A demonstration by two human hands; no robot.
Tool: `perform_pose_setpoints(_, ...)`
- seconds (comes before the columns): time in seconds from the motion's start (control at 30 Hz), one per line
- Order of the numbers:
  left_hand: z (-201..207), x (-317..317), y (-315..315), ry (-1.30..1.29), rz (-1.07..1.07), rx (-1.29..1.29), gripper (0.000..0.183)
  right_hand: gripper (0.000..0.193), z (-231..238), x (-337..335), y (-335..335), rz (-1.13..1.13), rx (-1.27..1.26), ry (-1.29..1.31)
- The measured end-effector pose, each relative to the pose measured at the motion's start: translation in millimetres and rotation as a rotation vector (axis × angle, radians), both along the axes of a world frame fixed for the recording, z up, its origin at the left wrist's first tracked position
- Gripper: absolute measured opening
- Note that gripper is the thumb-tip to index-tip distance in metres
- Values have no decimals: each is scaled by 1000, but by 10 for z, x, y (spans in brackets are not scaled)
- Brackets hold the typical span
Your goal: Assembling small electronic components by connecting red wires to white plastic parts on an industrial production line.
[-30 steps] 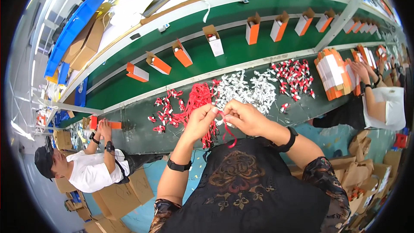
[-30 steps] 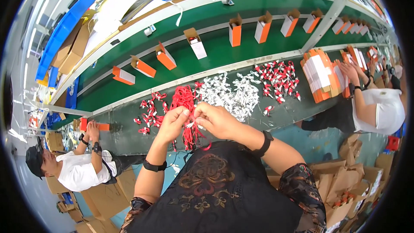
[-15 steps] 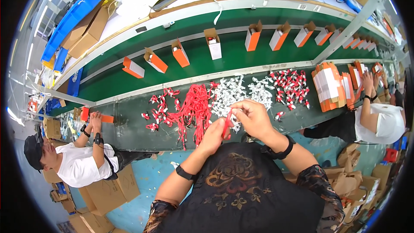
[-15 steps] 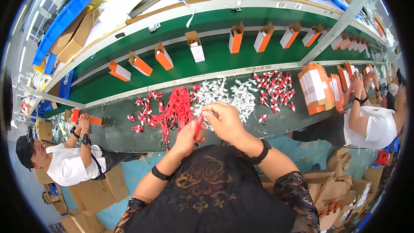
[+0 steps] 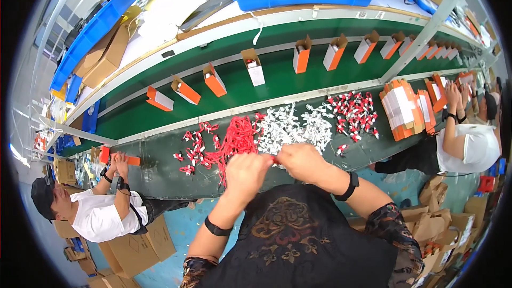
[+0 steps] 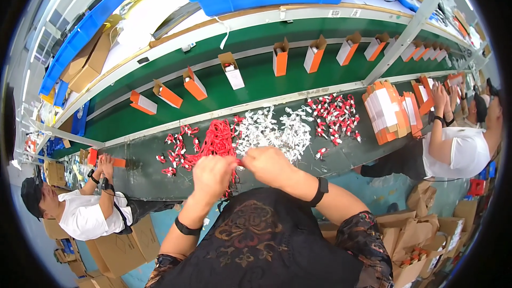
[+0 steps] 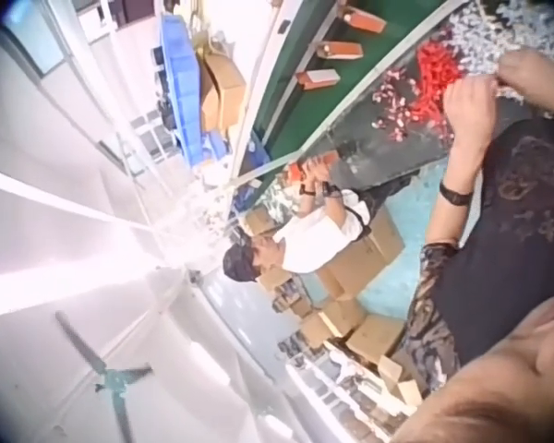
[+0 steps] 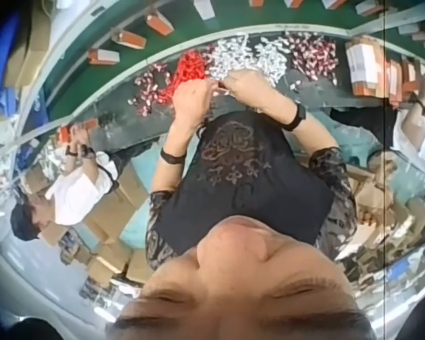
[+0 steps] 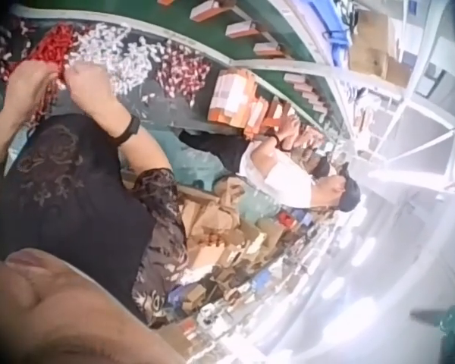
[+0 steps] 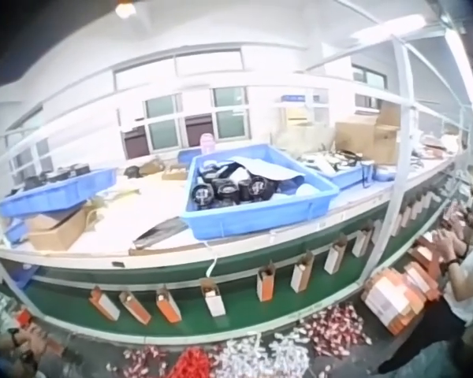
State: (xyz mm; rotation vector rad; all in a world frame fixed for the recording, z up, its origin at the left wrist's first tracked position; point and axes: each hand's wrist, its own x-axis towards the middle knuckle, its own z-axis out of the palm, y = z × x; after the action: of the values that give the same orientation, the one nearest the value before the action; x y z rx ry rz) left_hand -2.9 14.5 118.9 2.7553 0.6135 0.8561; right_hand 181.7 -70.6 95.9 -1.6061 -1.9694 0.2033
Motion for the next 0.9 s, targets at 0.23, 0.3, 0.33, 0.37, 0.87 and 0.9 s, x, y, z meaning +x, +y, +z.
perform_pose_setpoints(0.23, -209, 20, -213, -337, -41, -1478, 10, 7, 316, 6, -6, 76, 67, 987)
perform_pose_setpoints(0.3, -192, 103, -271, -278, -15, -1220, 15, 6, 259, 3, 75, -140, 305, 610)
perform_pose_setpoints(0.33, -129, 103, -236, -271, -14, -1225, 15, 6, 198, -6, 56, -146, 301, 615)
perform_pose_setpoints(0.37, -38, 151, -132, -152, -64, -699, 16, 6, 143, 47, 50, -145, 173, 329)
perform_pose_setpoints(0.87, -9, 398, -75, -847, 190, -2104, 10, 7, -89, -103, 269, -164, -105, 1487)
perform_pose_setpoints(0.9, 35, 433, -70, -848, 295, -2177, 13, 8, -101, -81, 293, -218, 188, 1037)
